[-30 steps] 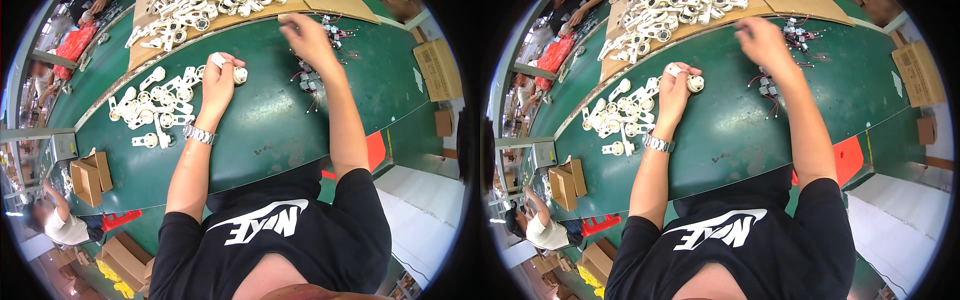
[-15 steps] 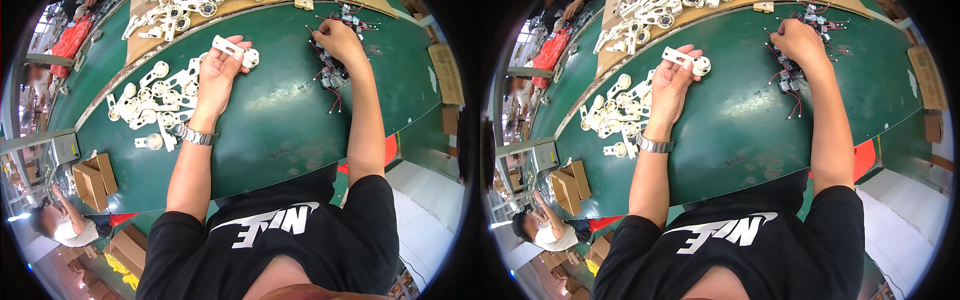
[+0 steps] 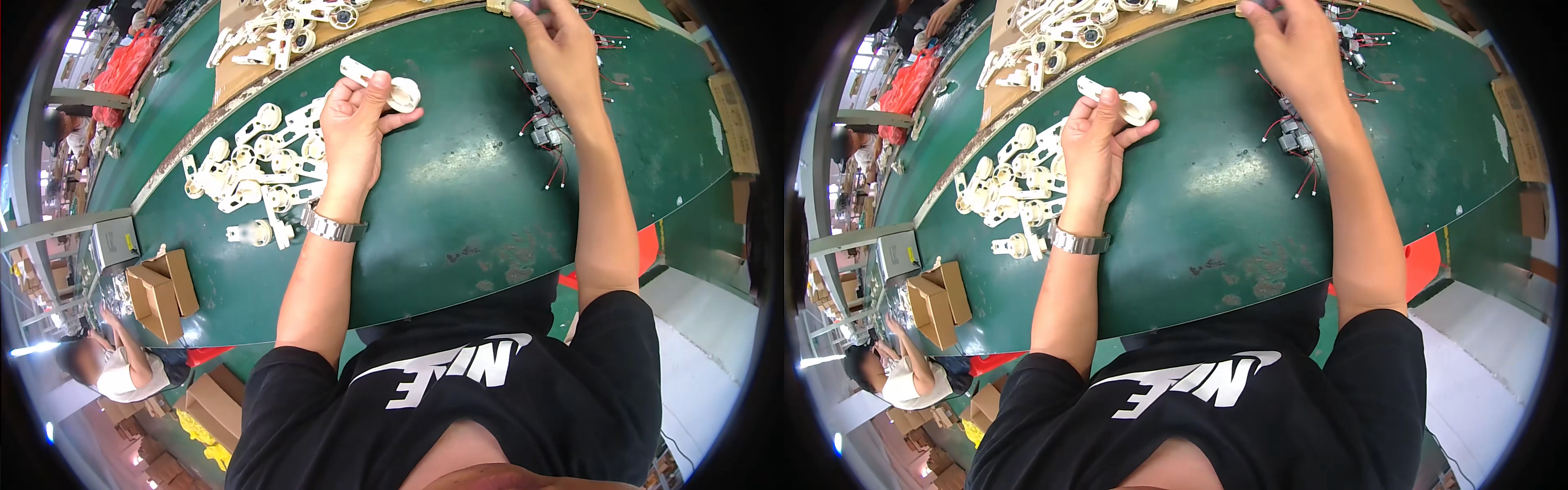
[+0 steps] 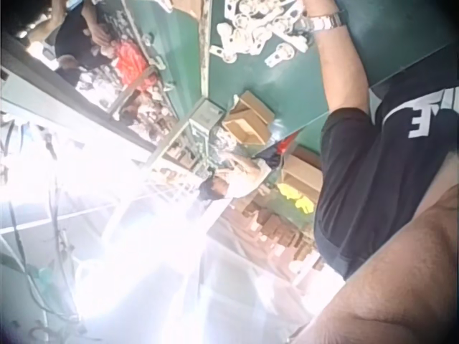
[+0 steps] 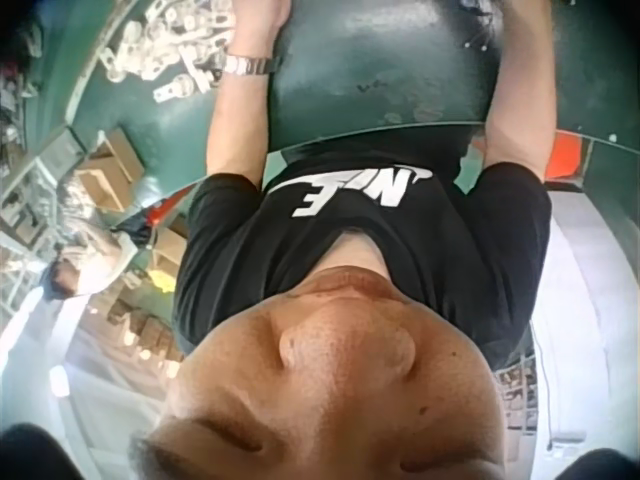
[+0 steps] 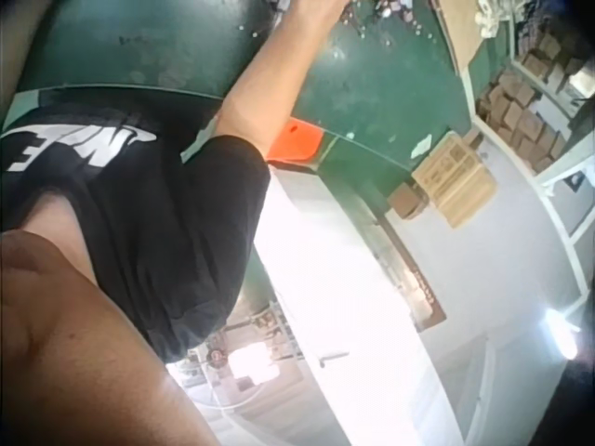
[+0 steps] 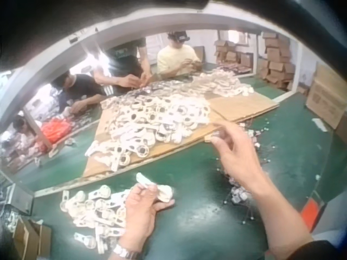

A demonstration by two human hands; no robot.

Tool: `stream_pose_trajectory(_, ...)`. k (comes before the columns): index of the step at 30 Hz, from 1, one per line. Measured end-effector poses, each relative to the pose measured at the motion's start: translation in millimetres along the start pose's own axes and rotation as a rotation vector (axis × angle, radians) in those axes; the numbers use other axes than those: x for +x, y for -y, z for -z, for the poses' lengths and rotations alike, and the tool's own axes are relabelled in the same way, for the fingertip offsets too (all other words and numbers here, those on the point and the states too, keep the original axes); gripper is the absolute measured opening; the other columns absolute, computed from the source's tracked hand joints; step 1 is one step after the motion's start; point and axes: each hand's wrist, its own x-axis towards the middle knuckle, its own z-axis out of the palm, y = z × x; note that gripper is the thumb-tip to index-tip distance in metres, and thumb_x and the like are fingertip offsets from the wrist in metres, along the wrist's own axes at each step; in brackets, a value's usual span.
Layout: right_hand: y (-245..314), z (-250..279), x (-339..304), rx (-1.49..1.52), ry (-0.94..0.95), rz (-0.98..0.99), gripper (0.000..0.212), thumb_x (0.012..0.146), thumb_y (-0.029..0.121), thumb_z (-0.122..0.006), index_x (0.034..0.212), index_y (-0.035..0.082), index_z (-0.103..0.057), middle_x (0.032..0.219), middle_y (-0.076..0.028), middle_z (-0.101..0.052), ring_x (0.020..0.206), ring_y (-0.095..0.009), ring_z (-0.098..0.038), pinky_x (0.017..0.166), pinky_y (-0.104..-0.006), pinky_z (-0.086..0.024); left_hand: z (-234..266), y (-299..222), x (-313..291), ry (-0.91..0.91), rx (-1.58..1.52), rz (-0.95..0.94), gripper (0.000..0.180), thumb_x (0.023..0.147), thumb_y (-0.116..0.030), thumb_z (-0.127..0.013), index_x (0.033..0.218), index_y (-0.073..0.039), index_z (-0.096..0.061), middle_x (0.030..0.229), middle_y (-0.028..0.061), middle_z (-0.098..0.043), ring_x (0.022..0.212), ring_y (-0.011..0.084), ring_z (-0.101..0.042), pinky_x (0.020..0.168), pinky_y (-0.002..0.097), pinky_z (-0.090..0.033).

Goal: Assembling small electronic units by inserting small motors with attached wires into plastic housings.

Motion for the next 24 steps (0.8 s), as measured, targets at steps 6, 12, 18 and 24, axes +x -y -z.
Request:
stream_pose_trajectory(6,9.0,-0.5,-1.3,0.566,0.325,-0.377,0.023,0.103,0.010,-0.064,0.123,-0.001,-0.066,0.108,-0.010,-0.073,0.085,-0.015,-0.069,0.075,-0.0271,-0.055,2.6,3.9,0.0,-0.013,0.096,-0.063,0.025,0.105,-0.026,-0.065,0.108,-0.002,-0.062,0.105,0.0142,-0.074,0.093,0.0244,-0.075,0.082,0.0411,-0.066)
stream_pose_trajectory(12,5.6,-16.5,-14.4,0.839,0.503,-0.345,0.023,0.102,0.010,-0.067,0.120,-0.003,-0.066,0.106,-0.011,-0.074,0.085,-0.016,-0.070,0.070,-0.0265,-0.056,5.7,5.3,1.5,0.011,0.015,-0.068,0.015,0.106,-0.018,-0.063,0.107,-0.003,-0.063,0.108,0.0134,-0.073,0.102,0.0219,-0.073,0.089,0.0423,-0.064)
stream_pose_trajectory(18,8.5,-29.2,-29.9,0.643,0.645,-0.182,0.029,0.098,0.007,-0.069,0.127,0.004,-0.070,0.113,-0.006,-0.075,0.095,-0.013,-0.070,0.083,-0.0292,-0.058,3.1,4.6,1.0,-0.020,-0.055,-0.074,0.014,0.106,-0.014,-0.061,0.109,-0.001,-0.063,0.114,0.0153,-0.072,0.105,0.0257,-0.072,0.094,0.0455,-0.063)
stream_pose_trajectory(24,13.4,-31.4,-37.2,0.578,0.604,-0.128,0.029,0.098,0.009,-0.071,0.126,0.003,-0.068,0.104,-0.006,-0.074,0.090,-0.012,-0.069,0.081,-0.0286,-0.058,2.9,7.1,1.8,-0.043,-0.061,-0.108,0.014,0.107,-0.014,-0.059,0.111,-0.001,-0.062,0.114,0.0150,-0.071,0.106,0.0265,-0.072,0.096,0.0470,-0.062)
